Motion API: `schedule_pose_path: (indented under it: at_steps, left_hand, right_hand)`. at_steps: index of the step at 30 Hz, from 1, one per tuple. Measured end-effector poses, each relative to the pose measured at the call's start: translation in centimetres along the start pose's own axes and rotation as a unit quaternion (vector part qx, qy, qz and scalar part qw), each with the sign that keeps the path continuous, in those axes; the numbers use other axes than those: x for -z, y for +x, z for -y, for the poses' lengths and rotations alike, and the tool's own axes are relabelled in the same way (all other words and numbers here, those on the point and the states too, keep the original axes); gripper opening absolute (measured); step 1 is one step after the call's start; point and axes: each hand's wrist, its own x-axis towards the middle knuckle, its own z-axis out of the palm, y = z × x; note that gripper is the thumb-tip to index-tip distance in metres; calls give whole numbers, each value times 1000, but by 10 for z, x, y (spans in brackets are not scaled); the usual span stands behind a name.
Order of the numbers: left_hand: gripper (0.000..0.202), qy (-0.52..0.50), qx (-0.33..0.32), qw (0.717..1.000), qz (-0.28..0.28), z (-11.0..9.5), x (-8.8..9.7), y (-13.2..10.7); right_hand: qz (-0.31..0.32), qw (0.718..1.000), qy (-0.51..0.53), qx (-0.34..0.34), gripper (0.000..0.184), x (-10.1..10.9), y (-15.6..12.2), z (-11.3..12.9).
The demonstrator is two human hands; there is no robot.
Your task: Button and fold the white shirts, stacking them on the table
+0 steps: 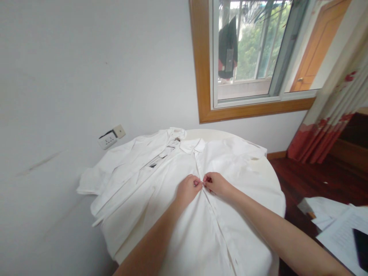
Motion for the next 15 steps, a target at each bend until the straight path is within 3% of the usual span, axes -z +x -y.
schedule_pose_path:
  at_steps: [7,15]
  left_hand:
    - [8,22,-10,1000,-10,-5,2,-3]
    - [17,117,-12,993,-1,-17,7,-7]
  right_hand:
    - [14,1000,21,-9,8,2,-1,2]
    - [14,1000,17,-11,8,3,0,0]
